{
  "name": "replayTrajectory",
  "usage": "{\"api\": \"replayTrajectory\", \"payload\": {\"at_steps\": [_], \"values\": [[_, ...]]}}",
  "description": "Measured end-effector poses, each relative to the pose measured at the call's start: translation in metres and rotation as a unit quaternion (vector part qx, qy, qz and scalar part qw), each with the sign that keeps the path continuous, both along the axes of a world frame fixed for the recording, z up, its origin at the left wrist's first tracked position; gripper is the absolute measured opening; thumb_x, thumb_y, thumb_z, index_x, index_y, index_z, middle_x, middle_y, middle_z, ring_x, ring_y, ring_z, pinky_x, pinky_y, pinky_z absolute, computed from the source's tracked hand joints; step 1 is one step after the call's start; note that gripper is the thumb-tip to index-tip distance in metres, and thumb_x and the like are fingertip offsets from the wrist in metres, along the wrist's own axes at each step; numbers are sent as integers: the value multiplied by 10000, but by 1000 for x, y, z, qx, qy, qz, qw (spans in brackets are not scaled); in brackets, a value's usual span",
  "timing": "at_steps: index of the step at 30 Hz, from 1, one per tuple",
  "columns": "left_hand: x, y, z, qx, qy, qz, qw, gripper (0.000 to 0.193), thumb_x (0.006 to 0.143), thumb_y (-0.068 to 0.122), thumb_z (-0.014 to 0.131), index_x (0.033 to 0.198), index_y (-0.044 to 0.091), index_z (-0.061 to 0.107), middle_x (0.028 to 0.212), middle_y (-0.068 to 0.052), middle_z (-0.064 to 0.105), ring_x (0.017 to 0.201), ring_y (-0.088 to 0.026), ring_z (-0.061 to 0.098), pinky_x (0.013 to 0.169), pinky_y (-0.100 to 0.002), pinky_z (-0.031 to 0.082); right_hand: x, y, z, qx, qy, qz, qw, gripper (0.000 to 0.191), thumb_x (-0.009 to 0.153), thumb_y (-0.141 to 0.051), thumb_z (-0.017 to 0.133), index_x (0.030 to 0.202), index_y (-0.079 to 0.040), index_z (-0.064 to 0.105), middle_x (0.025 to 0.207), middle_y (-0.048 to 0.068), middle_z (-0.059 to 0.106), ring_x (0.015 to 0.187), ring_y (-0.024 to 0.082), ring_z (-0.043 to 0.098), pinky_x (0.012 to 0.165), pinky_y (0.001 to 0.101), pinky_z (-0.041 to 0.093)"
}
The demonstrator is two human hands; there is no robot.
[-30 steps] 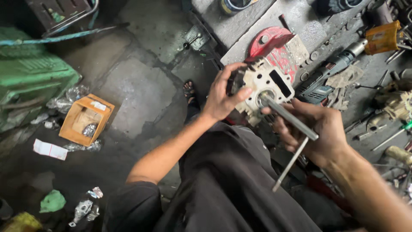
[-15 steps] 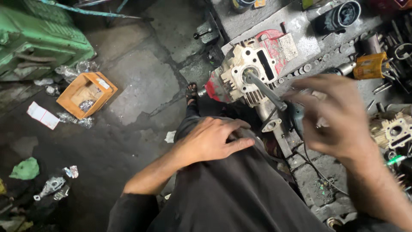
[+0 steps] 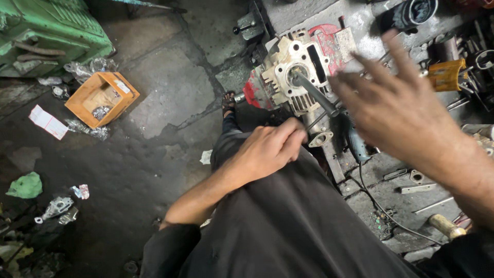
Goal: The person sits on the floor of a repair workshop and wipes a small engine cylinder head with a red cloth, then wipes it with a white cloth and works on its bore by hand. They handle a piston and small rings and press the piston into the cylinder bore at the end.
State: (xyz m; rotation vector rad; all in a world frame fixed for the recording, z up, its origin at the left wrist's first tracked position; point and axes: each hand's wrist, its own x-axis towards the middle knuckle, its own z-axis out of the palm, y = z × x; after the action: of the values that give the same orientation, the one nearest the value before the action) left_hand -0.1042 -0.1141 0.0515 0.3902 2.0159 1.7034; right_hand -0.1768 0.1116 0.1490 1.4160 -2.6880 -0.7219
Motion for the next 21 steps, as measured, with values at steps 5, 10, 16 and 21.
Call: {"api": "replayTrajectory", "payload": {"at_steps": [5, 10, 16, 21], "values": [[0, -19, -13, -19, 83, -29, 996, 175, 1064, 216, 545, 985, 76, 612, 734, -64, 697, 735, -271, 737, 668, -391, 559, -2, -40, -13, 6, -124, -50, 991, 664, 767, -152, 669, 1379, 80, 556, 945, 111, 742, 943, 264, 722, 964, 422, 528], [-3, -38, -48, 48, 239, 80, 966, 390, 998, 359, 707, 1214, 54, 592, 1020, -106, 709, 837, -277, 726, 739, -388, 584, -18, -70, -36, 42, -254, -240, 936, 501, 789, -156, 628, 1190, 130, 540, 891, 174, 676, 730, 301, 730, 502, 376, 597], [-51, -28, -97, 108, 406, 139, 897, 687, 872, 535, 858, 1257, 83, 512, 1120, -70, 640, 996, -273, 657, 891, -458, 550, -53, -77, -52, 89, -341, -204, 913, 654, 820, -132, 621, 1330, 226, 422, 906, 199, 661, 543, 236, 739, 431, 342, 591], [-138, -34, -87, 189, 480, 37, 856, 475, 880, 521, 783, 1149, 154, 646, 1104, -49, 664, 1000, -260, 665, 875, -436, 523, -49, -66, -74, 20, -390, -333, 858, 945, 666, -317, 690, 1456, 126, 420, 919, 174, 678, 609, 266, 716, 507, 343, 583]]}}
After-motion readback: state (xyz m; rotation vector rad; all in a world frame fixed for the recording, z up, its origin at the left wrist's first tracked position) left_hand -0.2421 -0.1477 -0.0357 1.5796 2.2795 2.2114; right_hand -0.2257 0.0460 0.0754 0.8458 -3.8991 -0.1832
